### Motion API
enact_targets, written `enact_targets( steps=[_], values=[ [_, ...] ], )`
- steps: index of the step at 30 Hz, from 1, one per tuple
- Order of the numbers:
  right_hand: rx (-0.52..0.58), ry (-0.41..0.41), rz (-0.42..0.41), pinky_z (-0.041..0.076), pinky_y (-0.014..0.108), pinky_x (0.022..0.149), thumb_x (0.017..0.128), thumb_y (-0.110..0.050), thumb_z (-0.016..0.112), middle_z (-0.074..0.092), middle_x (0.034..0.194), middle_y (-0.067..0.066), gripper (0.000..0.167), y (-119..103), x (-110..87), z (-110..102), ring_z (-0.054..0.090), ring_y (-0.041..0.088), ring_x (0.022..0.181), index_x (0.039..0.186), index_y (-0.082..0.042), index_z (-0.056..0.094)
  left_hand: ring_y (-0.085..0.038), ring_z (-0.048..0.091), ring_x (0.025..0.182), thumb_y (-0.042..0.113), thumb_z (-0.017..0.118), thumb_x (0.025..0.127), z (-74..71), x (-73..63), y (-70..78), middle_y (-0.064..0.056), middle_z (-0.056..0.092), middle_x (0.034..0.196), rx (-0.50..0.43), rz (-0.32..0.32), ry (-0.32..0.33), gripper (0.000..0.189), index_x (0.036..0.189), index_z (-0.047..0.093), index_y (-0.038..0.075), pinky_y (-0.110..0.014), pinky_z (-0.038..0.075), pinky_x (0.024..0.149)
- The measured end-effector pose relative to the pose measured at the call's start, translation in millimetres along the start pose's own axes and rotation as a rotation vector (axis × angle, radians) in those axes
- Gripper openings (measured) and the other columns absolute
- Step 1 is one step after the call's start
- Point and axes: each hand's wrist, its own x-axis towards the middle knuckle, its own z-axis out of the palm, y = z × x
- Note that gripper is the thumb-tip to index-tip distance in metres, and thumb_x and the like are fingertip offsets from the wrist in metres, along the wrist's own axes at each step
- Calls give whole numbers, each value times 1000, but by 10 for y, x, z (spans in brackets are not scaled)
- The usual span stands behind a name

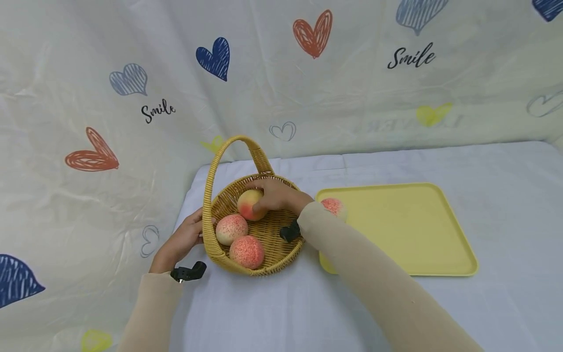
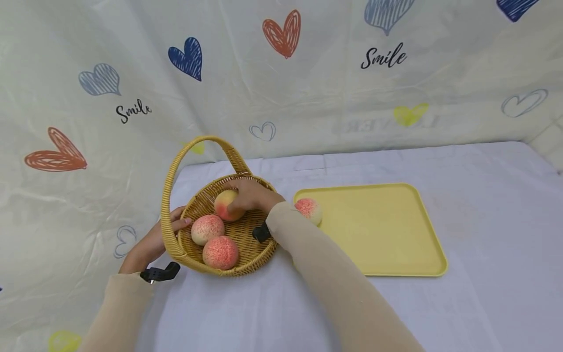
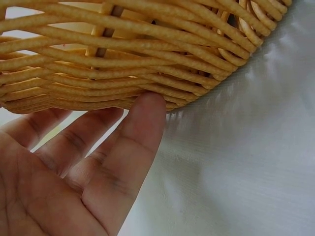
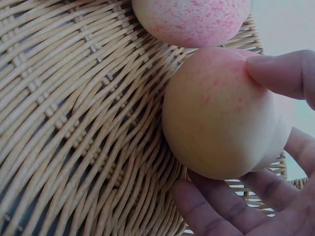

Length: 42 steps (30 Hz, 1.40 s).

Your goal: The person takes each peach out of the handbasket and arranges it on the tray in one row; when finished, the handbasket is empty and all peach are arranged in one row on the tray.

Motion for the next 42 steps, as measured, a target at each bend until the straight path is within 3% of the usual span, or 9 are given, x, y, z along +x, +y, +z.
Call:
enact_targets(
  steps=[4,8,14,20,27,32,42],
  values=[
    [-6,-12,8,47,38,100,85,-18,79,62,136,8,69,7,-18,-13,59,23,115,149,-15,55,-22,60,103,25,48,111,1,-7,2,-17,53,133,-2,1,-3,43,150,45,8,-38,56,83],
    [7,2,22,49,37,95,82,-20,80,63,129,9,64,16,-38,-20,60,23,108,140,-12,54,-22,60,100,24,47,112,9,-13,-1,-18,53,128,1,1,1,42,150,45,7,-38,57,81],
    [0,-18,25,48,37,95,83,-18,78,63,130,7,68,19,-66,-41,60,23,110,147,-16,56,-22,61,100,25,47,112,-1,-7,-24,-16,54,127,4,-4,9,42,150,45,8,-38,57,81],
    [4,-3,24,49,35,89,80,-18,79,63,122,8,58,18,-79,-53,60,23,101,133,-11,56,-22,61,98,25,47,112,-8,-4,-22,-15,54,124,6,-3,6,41,149,46,8,-38,57,81],
    [-12,-37,40,49,35,92,80,-18,79,65,126,6,71,22,-95,-72,61,22,107,147,-17,57,-22,61,97,25,46,112,-8,0,-8,-13,55,120,5,-3,7,39,147,47,8,-39,57,80],
    [-31,-52,57,50,35,90,80,-17,81,65,120,7,60,14,-113,-93,61,22,104,137,-16,61,-22,60,97,26,47,112,-1,-2,-4,-15,54,122,12,1,4,40,148,46,7,-38,56,80],
    [-61,-84,75,51,33,86,77,-13,81,68,111,5,57,-22,-177,-143,62,21,99,132,-15,66,-21,60,95,24,46,112,4,-9,6,-15,53,119,10,-4,8,41,149,45,6,-37,57,78]
  ],
)
